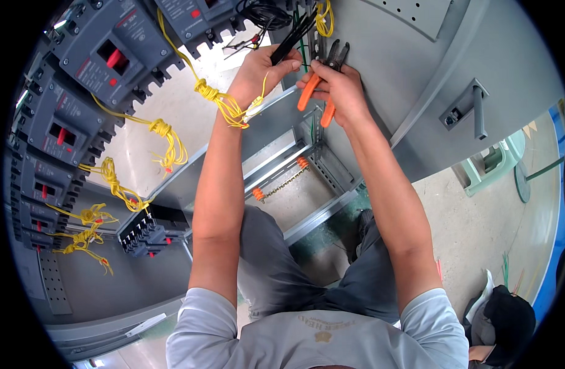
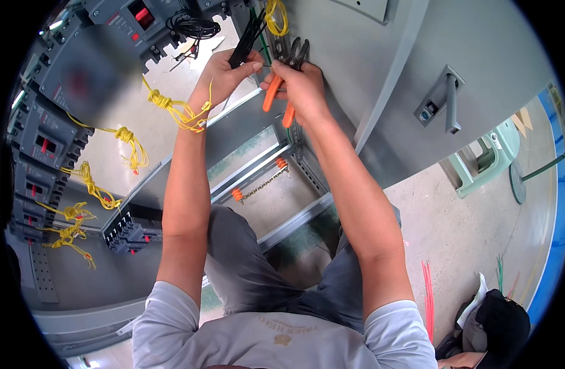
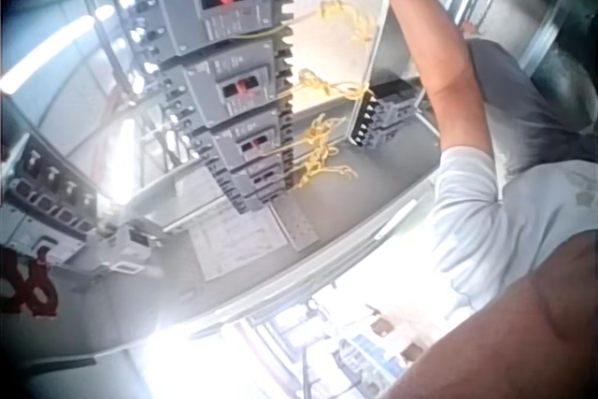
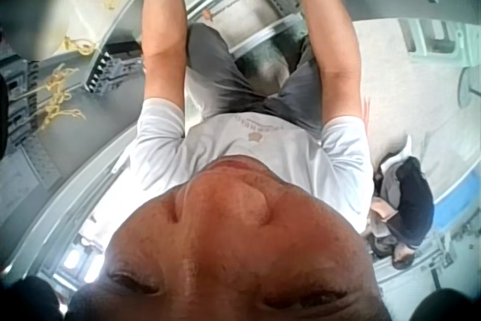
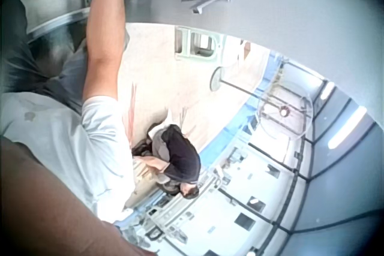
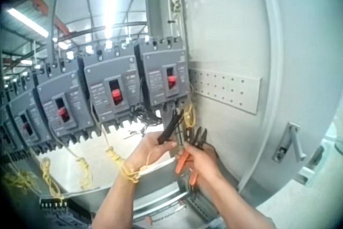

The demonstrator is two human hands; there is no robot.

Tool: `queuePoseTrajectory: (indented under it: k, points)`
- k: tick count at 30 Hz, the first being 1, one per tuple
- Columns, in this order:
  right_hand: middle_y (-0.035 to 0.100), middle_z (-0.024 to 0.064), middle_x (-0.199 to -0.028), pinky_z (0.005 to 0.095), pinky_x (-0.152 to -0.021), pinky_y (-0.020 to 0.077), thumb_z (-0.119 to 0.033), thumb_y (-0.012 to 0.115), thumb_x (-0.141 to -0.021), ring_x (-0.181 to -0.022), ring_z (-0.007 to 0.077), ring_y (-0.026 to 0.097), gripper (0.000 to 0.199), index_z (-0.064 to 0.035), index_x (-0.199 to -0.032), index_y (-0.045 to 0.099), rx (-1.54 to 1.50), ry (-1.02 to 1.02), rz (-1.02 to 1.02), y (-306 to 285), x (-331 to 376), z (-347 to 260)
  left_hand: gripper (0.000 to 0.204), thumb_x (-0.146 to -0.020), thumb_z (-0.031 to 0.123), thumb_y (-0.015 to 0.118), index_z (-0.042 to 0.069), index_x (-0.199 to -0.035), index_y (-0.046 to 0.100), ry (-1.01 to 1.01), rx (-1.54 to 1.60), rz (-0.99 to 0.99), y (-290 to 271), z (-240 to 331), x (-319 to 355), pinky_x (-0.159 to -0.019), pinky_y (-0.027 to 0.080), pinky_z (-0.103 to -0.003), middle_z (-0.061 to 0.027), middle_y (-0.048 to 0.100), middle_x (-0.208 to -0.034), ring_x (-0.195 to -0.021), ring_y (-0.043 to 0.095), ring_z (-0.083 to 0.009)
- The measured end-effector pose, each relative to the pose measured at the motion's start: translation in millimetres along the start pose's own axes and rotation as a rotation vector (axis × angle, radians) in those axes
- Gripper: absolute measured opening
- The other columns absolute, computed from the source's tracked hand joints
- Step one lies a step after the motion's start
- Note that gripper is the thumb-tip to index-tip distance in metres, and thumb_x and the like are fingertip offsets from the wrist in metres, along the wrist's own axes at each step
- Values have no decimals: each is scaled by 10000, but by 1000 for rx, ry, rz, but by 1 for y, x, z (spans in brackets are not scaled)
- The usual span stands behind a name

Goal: The person sits on the floor in front of an open electrical panel and uses pliers to cut and bundle black wires with zip ties. They repeatedly reach for more zip ties from a nearby bag and continue securing wire bundles inside the panel.

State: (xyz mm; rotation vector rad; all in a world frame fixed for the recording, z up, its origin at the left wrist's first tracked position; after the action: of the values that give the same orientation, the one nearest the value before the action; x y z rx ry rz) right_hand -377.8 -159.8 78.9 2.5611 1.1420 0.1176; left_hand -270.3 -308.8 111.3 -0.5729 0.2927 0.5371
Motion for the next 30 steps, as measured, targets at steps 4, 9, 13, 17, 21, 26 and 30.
queuePoseTrajectory:
  k: [4, 9, 13, 17, 21, 26, 30]
  points:
    - [700, 103, -867, 337, -715, 563, -228, 644, -971, -794, 237, 735, 263, 34, -982, 645, -5, 9, -14, 0, 0, -2, 232, -911, 172, 733, -40, -1002, 711, 18, -10, -5, 3, 5, -2, -785, 503, -284, -32, 706, -878, -835, 617, -111]
    - [715, 103, -923, 333, -745, 571, -250, 665, -969, -839, 214, 733, 298, 24, -1085, 656, 118, -84, 18, 0, 1, 2, 236, -919, 178, 721, -43, -1000, 703, -47, -71, -2, 8, 6, 1, -794, 489, -282, -24, 694, -883, -849, 594, -106]
    - [700, 98, -810, 344, -681, 536, -196, 670, -934, -741, 199, 698, 213, 16, -959, 677, 225, -182, 32, -6, -1, 6, 197, -920, 149, 714, -32, -997, 711, -17, -34, 37, 13, 5, 3, -786, 486, -275, -28, 701, -881, -841, 598, -110]
    - [697, 72, -807, 335, -716, 539, -169, 686, -923, -776, 161, 694, 191, 18, -960, 662, 456, -322, 55, -9, 1, -2, 166, -926, 113, 704, -39, -993, 708, -2, 26, 58, 22, 9, 3, -776, 491, -270, -34, 702, -877, -834, 608, -110]
    - [692, 209, -807, 428, -728, 529, -159, 662, -893, -773, 368, 687, 205, 22, -989, 663, 721, -425, 192, -10, 12, -11, 192, -959, 151, 686, -30, -1023, 704, -101, 127, 54, 28, 9, 6, -637, 407, -241, -34, 700, -859, -703, 527, -65]
    - [702, 244, -930, 488, -829, 543, -171, 642, -909, -909, 411, 682, 229, 19, -1023, 700, 770, -407, 225, -6, 22, -17, 254, -1055, 220, 569, 2, -1178, 613, -212, 599, 153, 29, 13, 2, -420, 215, -206, 45, 483, -674, -472, 295, -23]
    - [693, 228, -879, 502, -785, 531, -177, 627, -939, -852, 433, 664, 196, 15, -972, 654, 794, -524, 279, -13, 16, -8, 171, -1068, 218, 547, 57, -1106, 592, -92, 855, 160, 17, 24, -40, -430, 164, -224, 82, 302, -650, -492, 214, -35]
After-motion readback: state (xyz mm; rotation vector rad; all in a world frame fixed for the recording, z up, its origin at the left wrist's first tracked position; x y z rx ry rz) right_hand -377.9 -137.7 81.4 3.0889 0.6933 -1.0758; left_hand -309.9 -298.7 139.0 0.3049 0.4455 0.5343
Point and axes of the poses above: each hand's wrist, its own x-axis away from the middle knuckle, its own y-axis out of the palm, z = x × y, the point moved 2 cm from there along -x, towards the middle knuckle
